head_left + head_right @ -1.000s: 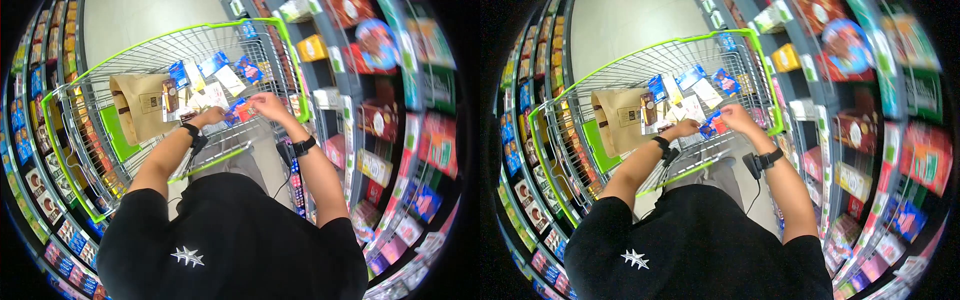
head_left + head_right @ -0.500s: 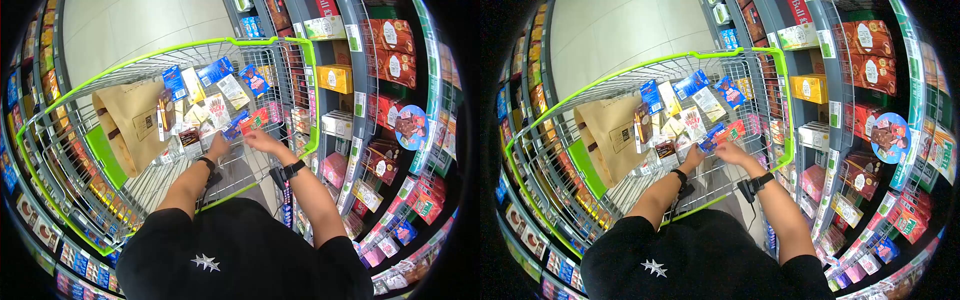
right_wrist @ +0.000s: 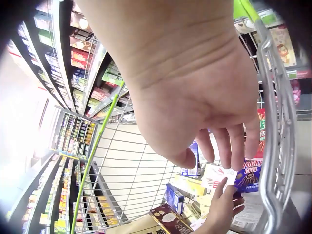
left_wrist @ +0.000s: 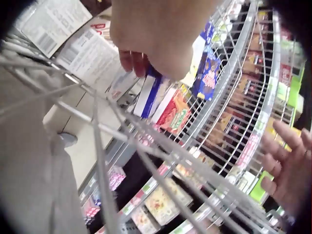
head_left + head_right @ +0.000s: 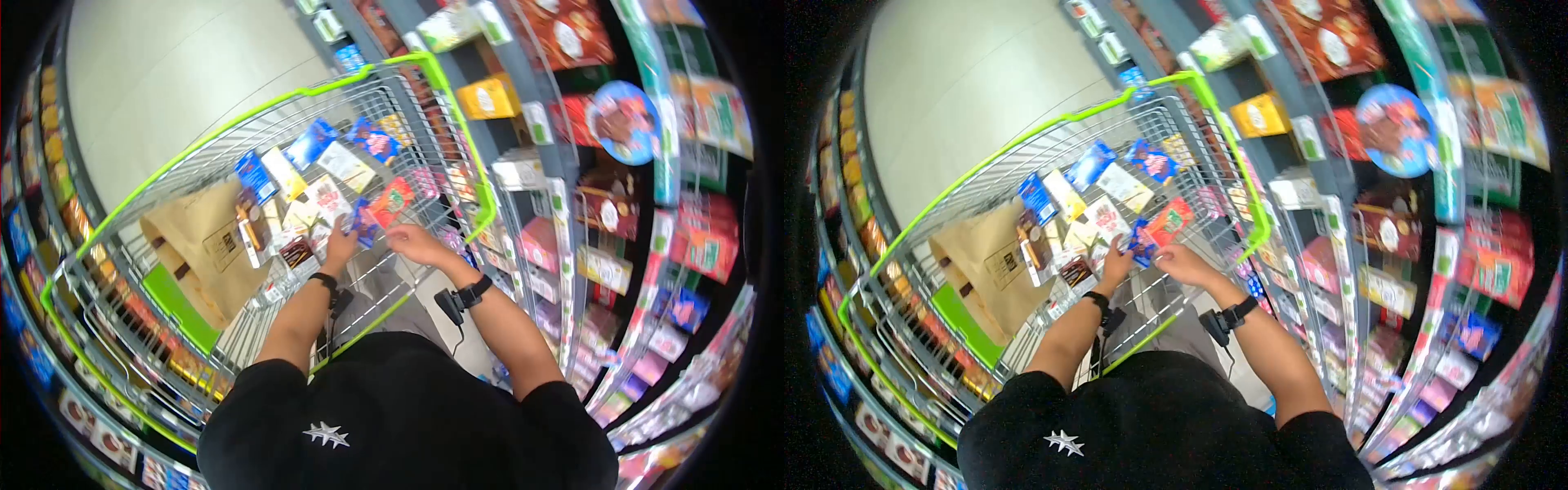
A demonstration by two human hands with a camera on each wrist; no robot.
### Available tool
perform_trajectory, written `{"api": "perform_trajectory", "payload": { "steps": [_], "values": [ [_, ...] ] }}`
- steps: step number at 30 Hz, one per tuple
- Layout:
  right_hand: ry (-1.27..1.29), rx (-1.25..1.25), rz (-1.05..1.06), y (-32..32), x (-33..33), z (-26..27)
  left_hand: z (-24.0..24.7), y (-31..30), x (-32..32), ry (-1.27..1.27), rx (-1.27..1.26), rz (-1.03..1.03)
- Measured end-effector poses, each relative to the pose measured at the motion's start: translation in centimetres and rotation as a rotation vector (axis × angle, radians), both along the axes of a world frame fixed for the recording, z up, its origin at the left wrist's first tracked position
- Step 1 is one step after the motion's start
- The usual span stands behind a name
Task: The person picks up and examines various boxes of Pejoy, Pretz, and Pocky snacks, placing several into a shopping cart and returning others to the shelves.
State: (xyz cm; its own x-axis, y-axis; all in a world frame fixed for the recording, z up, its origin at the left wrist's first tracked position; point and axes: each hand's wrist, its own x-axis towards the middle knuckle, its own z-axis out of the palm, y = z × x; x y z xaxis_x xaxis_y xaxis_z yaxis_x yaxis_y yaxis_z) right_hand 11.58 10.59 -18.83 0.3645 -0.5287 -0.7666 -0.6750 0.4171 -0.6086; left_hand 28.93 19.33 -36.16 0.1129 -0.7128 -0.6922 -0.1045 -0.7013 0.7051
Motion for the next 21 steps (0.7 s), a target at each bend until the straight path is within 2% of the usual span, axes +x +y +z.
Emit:
{"api": "perform_trajectory", "payload": {
  "steps": [1, 2, 3, 4, 6, 7, 8, 10, 12, 13, 14, 15, 17, 21],
  "values": [
    [0.0, -0.022, -0.022, 0.6, -0.4, 0.0, -1.3, 0.4, 0.3, -0.054, -0.067, -0.045],
    [-0.006, -0.053, -0.014, 0.7, -0.7, 0.6, 0.3, -0.4, 1.2, -0.042, -0.027, -0.123],
    [-0.016, -0.083, -0.002, 0.9, -0.9, 1.2, 0.0, -0.5, 2.3, -0.036, -0.071, -0.197],
    [-0.033, -0.107, 0.015, 1.1, -1.0, 1.7, 2.0, -1.4, 3.4, -0.055, -0.099, -0.288],
    [-0.072, -0.185, -0.002, 1.6, -1.5, 2.2, 0.8, -1.1, 5.5, -0.031, -0.288, -0.324],
    [-0.098, -0.222, -0.005, 1.8, -1.6, 2.9, 3.5, -1.7, 6.6, 0.072, -0.164, -0.329],
    [-0.143, -0.245, -0.059, 2.2, -1.9, 3.6, 5.0, -1.9, 7.1, 0.095, -0.204, -0.271],
    [-0.242, -0.29, -0.152, 2.8, -2.2, 6.5, 11.8, -3.4, 7.6, 0.033, -0.169, -0.261],
    [-0.313, -0.36, -0.148, 4.3, -3.6, 6.8, 14.5, -3.6, 7.8, -0.098, -0.282, -0.264],
    [-0.32, -0.373, -0.128, 4.9, -4.4, 8.2, 17.9, -3.9, 6.9, -0.036, -0.293, -0.231],
    [-0.322, -0.391, -0.107, 5.4, -5.5, 9.6, 18.7, -3.7, 6.4, -0.046, -0.387, -0.241],
    [-0.343, -0.445, -0.094, 6.4, -6.8, 10.9, 21.6, -3.8, 5.0, -0.023, -0.383, -0.248],
    [-0.422, -0.502, -0.213, 9.2, -9.4, 13.5, 28.0, -3.0, 1.7, 0.022, -0.396, -0.297],
    [-0.505, -0.627, -0.422, 14.6, -15.9, 18.5, 36.9, 0.5, -9.1, 0.261, -0.534, -0.365]
  ]
}}
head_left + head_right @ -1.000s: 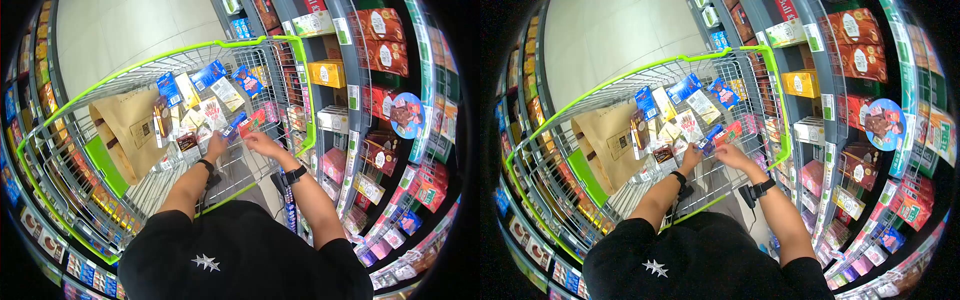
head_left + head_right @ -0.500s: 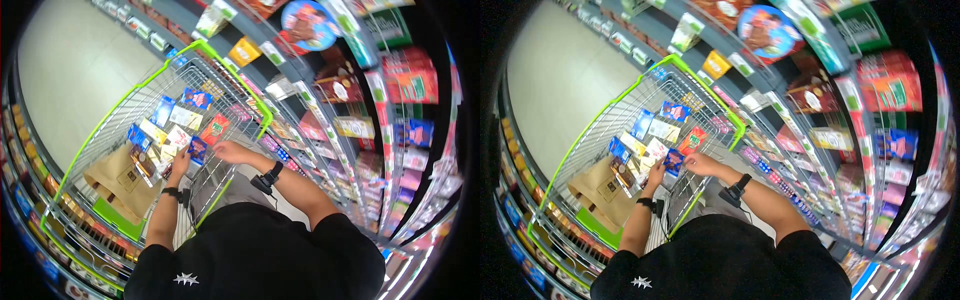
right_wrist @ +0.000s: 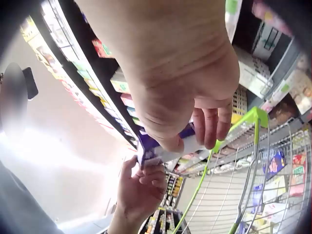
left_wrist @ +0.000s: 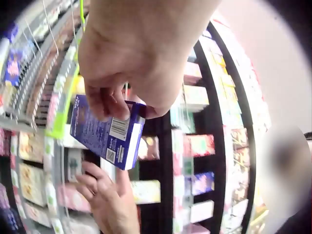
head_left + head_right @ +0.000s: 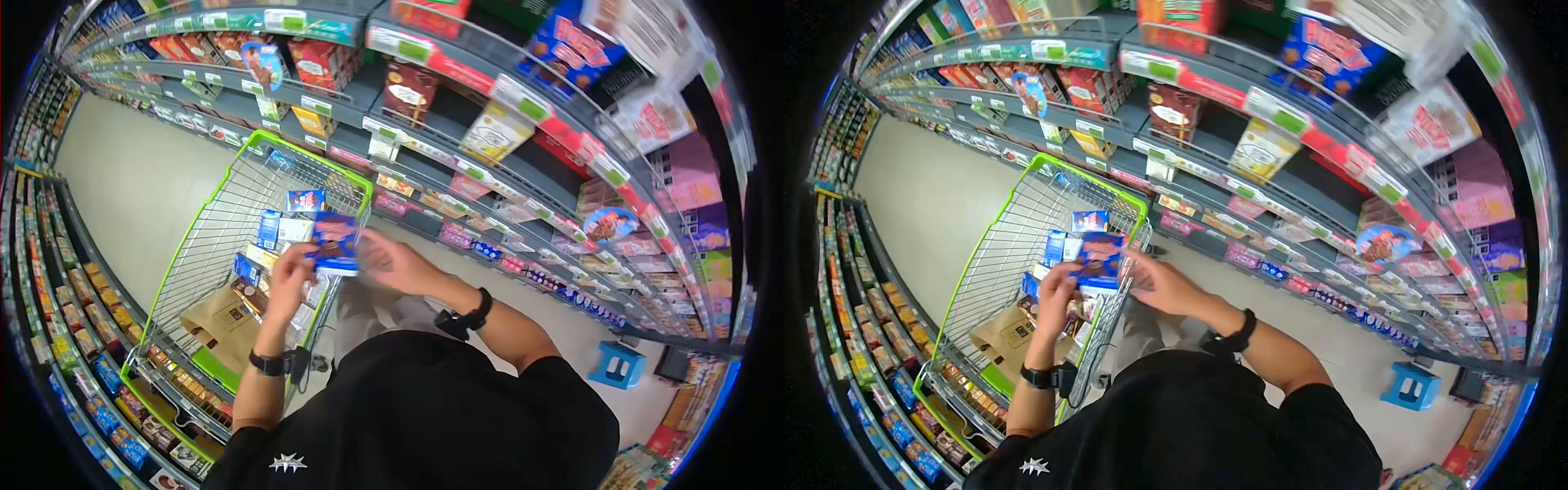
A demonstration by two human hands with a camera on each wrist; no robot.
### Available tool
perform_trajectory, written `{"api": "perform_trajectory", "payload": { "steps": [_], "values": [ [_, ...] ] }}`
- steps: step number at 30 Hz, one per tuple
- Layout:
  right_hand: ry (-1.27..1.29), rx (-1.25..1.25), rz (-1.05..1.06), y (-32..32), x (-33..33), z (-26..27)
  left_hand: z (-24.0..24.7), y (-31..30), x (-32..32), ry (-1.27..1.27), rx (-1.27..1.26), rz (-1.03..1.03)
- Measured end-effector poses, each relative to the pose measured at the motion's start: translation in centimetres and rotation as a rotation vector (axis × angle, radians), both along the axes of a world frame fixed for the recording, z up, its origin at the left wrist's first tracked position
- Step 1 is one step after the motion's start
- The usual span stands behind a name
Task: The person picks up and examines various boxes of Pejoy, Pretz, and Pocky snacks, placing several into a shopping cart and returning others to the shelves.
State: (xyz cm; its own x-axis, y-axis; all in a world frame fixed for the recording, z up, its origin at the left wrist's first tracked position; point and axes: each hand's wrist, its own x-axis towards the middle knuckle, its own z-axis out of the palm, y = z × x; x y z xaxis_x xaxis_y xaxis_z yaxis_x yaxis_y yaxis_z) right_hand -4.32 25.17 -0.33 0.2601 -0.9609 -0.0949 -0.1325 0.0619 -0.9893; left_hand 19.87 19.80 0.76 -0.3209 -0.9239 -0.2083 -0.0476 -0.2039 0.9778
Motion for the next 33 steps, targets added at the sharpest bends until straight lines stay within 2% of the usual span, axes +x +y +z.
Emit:
{"api": "perform_trajectory", "payload": {
  "steps": [4, 5, 6, 8, 12, 15, 19, 26, 28, 30, 33],
  "values": [
    [-0.01, -0.287, -0.223, 5.2, -6.5, 3.6, 3.3, 3.7, -7.9, 0.132, 0.031, -0.296],
    [0.012, -0.266, -0.275, 7.0, -8.4, 5.4, 5.2, 4.8, -11.5, 0.141, 0.069, -0.383],
    [-0.039, -0.24, -0.374, 8.4, -10.5, 3.0, 5.9, 5.7, -13.8, 0.186, 0.017, -0.45],
    [0.051, -0.311, -0.528, 11.5, -13.0, 4.7, 7.0, 7.1, -17.1, 0.271, -0.034, -0.57],
    [-0.117, -0.066, -0.565, 17.4, -17.2, 7.6, 9.0, 9.3, -21.8, 0.371, -0.035, -0.743],
    [-0.037, -0.102, -0.588, 20.0, -18.5, 8.5, 9.7, 10.8, -23.5, 0.355, -0.074, -0.812],
    [0.026, -0.147, -0.609, 21.8, -19.8, 8.1, 10.0, 12.2, -24.8, 0.346, -0.082, -0.838],
    [-0.063, -0.177, -0.606, 21.6, -19.7, 8.9, 11.4, 12.3, -24.5, 0.312, -0.171, -0.851],
    [-0.148, -0.184, -0.615, 21.2, -19.1, 8.5, 12.5, 10.7, -24.2, 0.311, -0.234, -0.791],
    [-0.094, -0.234, -0.598, 20.8, -19.1, 8.8, 13.9, 7.7, -24.0, 0.231, -0.333, -0.708],
    [-0.12, -0.215, -0.597, 20.5, -18.5, 10.1, 15.6, 1.6, -24.9, 0.065, -0.648, -0.449]
  ]
}}
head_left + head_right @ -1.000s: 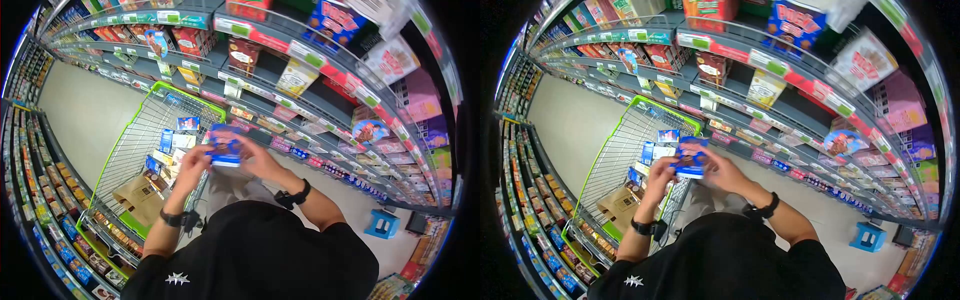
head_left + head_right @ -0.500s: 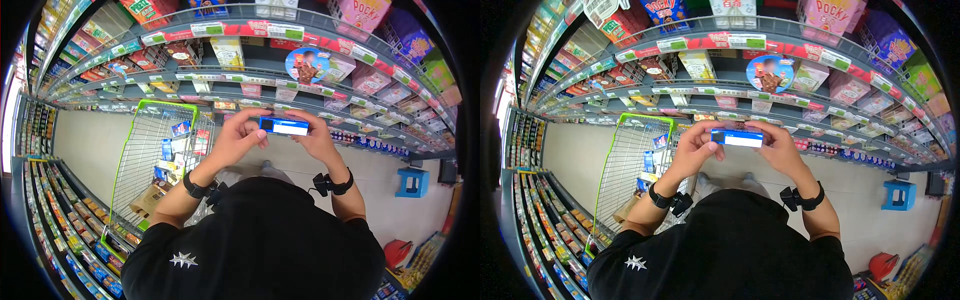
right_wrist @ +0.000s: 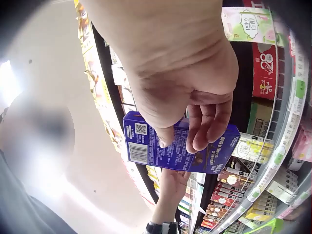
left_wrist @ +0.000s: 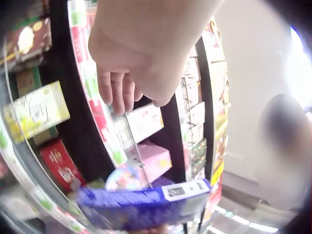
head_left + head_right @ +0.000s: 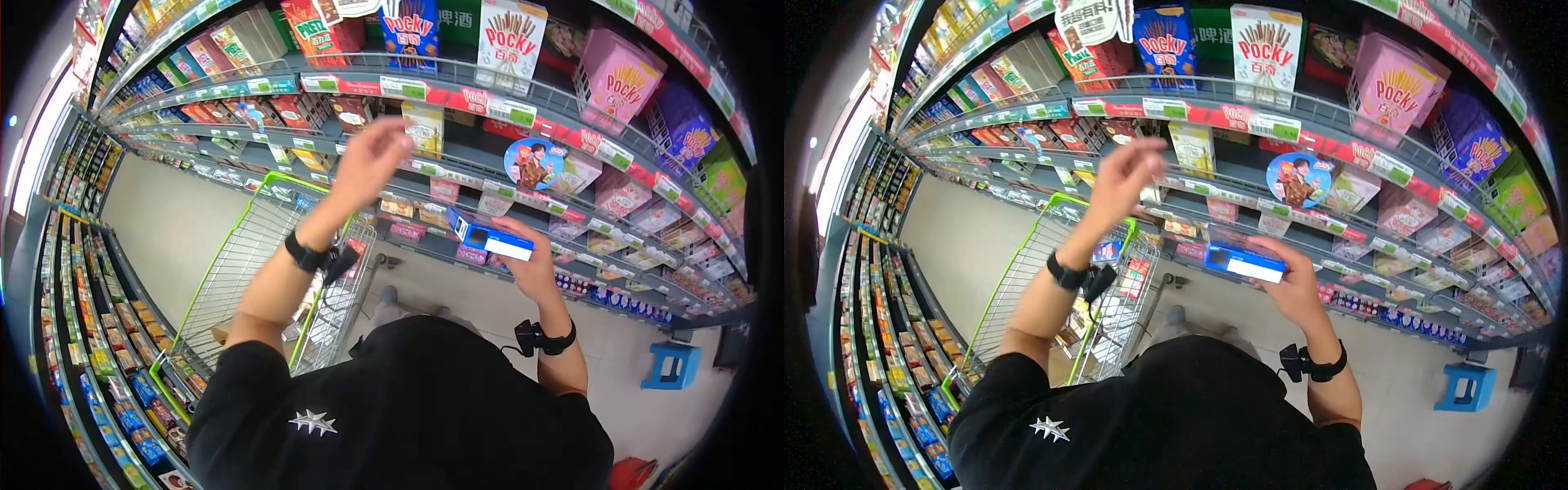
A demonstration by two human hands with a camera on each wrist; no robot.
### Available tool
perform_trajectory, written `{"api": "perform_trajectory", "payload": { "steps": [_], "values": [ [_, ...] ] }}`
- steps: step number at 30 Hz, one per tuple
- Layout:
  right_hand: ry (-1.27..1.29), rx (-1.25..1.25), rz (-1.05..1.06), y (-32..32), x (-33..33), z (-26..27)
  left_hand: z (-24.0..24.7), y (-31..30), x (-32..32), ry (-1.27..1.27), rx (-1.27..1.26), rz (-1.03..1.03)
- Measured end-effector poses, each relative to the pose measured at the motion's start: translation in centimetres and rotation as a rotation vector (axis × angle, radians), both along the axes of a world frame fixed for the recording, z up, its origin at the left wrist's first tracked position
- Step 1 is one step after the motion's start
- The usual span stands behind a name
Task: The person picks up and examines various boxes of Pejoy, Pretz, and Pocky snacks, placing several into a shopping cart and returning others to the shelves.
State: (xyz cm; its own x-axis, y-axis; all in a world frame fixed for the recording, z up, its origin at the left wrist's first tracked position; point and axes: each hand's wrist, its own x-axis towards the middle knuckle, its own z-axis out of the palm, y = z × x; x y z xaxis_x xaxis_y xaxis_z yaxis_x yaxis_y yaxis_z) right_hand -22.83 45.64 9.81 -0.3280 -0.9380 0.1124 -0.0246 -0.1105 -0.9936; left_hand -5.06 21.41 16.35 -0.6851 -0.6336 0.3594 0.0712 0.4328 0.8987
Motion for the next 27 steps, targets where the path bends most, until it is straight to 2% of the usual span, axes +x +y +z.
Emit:
{"api": "perform_trajectory", "payload": {
  "steps": [1, 3, 4, 6, 8, 9, 12, 13, 17, 20, 24, 27],
  "values": [
    [-0.026, -0.006, 0.003, 0.0, 0.3, 0.4, 0.0, -2.9, -0.5, 0.014, -0.205, 0.1],
    [-0.037, -0.013, -0.011, -0.1, 0.6, 0.8, 1.6, -6.8, -1.3, 0.085, -0.245, 0.194],
    [-0.023, -0.013, -0.023, -0.3, 0.8, 0.8, 2.4, -8.6, -1.6, 0.057, -0.314, 0.24],
    [0.022, -0.019, -0.052, -0.5, 1.3, 0.8, 3.2, -12.4, -3.3, 0.184, -0.519, 0.271],
    [0.092, -0.031, -0.086, -0.8, 1.8, 1.0, 4.0, -14.4, -5.1, 0.208, -0.416, 0.302],
    [0.144, -0.057, -0.101, -1.0, 2.2, 1.2, 4.1, -15.5, -6.2, 0.243, -0.415, 0.288],
    [0.24, -0.105, -0.147, -1.2, 2.8, 1.5, 5.2, -18.0, -7.7, 0.061, -0.307, -0.031],
    [0.234, -0.103, -0.16, -1.3, 2.8, 1.0, 7.1, -15.8, -7.1, -0.063, -0.318, 0.023],
    [0.168, -0.086, -0.187, -1.4, 3.3, 0.9, 6.7, -17.6, -8.1, -0.117, -0.332, -0.079],
    [0.132, -0.069, -0.2, -1.4, 3.6, 0.9, 7.2, -14.5, -7.7, 0.195, -0.434, -0.1],
    [0.133, -0.084, -0.211, -1.5, 3.6, 0.8, 6.8, -14.5, -6.6, 0.192, -0.569, -0.089],
    [0.099, -0.109, -0.205, -1.4, 3.3, 0.2, 7.5, -12.0, -4.4, 0.368, -0.993, -0.019]
  ]
}}
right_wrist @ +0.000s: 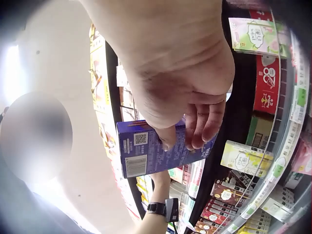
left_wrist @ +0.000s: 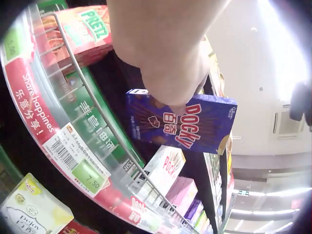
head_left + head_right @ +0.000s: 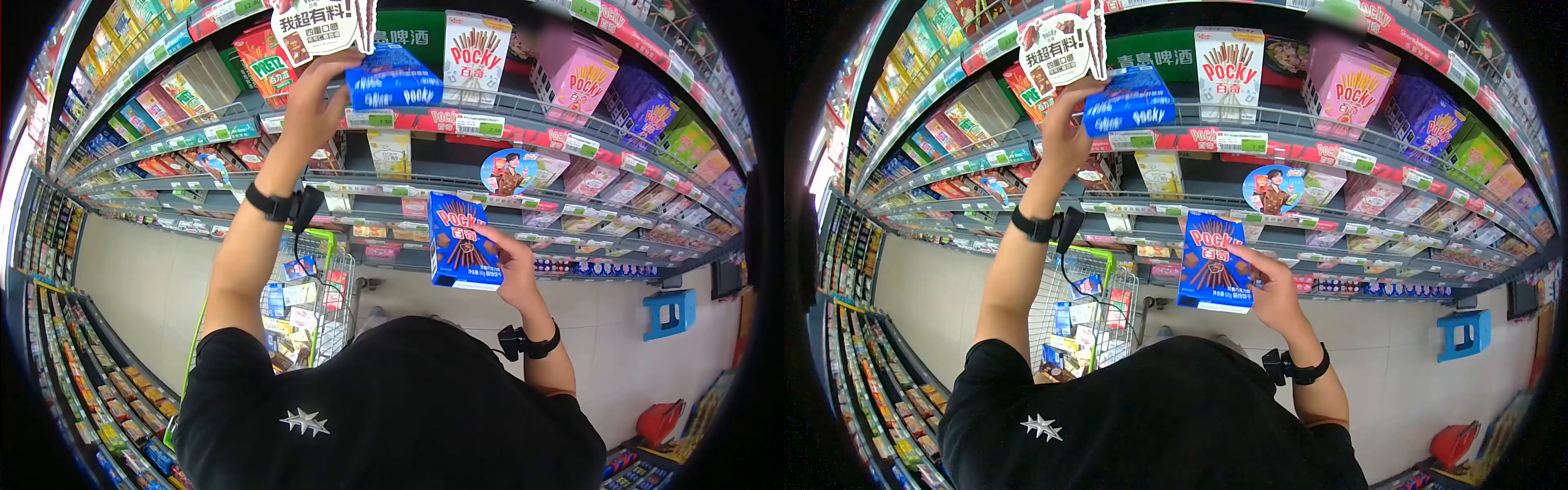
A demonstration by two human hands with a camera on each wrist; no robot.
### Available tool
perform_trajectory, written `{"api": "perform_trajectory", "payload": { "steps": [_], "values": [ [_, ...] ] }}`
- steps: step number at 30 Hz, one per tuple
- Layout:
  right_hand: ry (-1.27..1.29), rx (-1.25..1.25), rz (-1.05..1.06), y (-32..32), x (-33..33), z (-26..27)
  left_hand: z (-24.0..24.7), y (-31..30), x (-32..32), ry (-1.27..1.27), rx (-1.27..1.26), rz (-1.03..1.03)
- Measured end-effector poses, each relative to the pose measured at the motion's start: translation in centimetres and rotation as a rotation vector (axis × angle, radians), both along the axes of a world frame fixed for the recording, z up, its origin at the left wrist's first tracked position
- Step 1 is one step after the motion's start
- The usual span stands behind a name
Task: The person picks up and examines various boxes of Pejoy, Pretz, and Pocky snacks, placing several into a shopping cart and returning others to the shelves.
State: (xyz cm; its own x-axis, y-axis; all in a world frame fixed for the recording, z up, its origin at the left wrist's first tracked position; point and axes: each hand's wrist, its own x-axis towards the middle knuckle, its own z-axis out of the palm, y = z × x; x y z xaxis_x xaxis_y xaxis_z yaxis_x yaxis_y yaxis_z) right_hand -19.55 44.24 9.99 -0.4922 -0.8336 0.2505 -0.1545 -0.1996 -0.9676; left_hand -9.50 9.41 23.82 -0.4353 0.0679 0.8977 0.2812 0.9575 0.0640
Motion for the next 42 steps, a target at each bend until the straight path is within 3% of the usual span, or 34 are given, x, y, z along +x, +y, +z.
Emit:
{"api": "perform_trajectory", "payload": {
  "steps": [3, 5, 6, 7, 8, 11, 12, 13, 15, 16, 17, 19, 25, 36, 42],
  "values": [
    [0.087, -0.057, -0.024, 0.4, -0.7, -0.6, 0.1, 5.0, 3.1, 0.058, -0.125, -0.061],
    [0.207, -0.088, -0.097, 0.7, -1.4, -1.2, -0.9, 8.9, 5.5, -0.07, 0.002, -0.243],
    [0.194, -0.121, -0.123, 0.7, -1.6, -1.3, -2.0, 11.1, 7.0, -0.13, 0.128, -0.208],
    [0.177, -0.148, -0.145, 0.8, -1.6, -1.3, -3.3, 13.3, 8.4, -0.19, 0.261, -0.167],
    [0.158, -0.172, -0.162, 0.7, -1.6, -1.3, -4.6, 15.4, 8.9, -0.263, 0.698, -0.284],
    [0.175, -0.176, -0.18, 0.9, -2.0, -3.0, -5.7, 17.6, 10.1, -0.562, 1.498, -0.318],
    [0.172, -0.163, -0.179, 0.9, -1.8, -2.8, -8.2, 17.2, 10.9, -0.615, 1.629, -0.386],
    [0.171, -0.152, -0.176, 0.8, -1.7, -2.8, -9.7, 17.6, 10.9, -0.573, 1.577, -0.279],
    [0.157, -0.147, -0.126, 0.2, -1.5, -3.1, -11.1, 19.0, 10.7, -0.414, 1.965, -0.382],
    [0.129, -0.132, -0.092, -0.4, -1.0, -2.5, -12.2, 18.8, 11.4, -0.459, 2.08, -0.437],
    [0.104, -0.122, -0.059, -1.1, -0.7, -2.2, -13.6, 19.0, 11.5, -0.385, 2.113, -0.485],
    [-0.006, -0.051, 0.089, -2.5, -0.5, -2.4, -15.6, 19.1, 11.3, -0.394, 2.15, -0.332],
    [-0.046, 0.083, 0.375, -5.4, -0.4, -3.8, -16.1, 20.5, 10.9, -0.385, 2.16, -0.292],
    [-0.098, 0.093, 0.418, -3.9, -0.9, -2.9, -16.1, 21.7, 9.0, -0.313, 2.215, -0.186],
    [-0.041, 0.108, 0.376, -2.5, -1.9, -1.7, -16.7, 21.4, 8.3, -0.414, 2.223, -0.319]
  ]
}}
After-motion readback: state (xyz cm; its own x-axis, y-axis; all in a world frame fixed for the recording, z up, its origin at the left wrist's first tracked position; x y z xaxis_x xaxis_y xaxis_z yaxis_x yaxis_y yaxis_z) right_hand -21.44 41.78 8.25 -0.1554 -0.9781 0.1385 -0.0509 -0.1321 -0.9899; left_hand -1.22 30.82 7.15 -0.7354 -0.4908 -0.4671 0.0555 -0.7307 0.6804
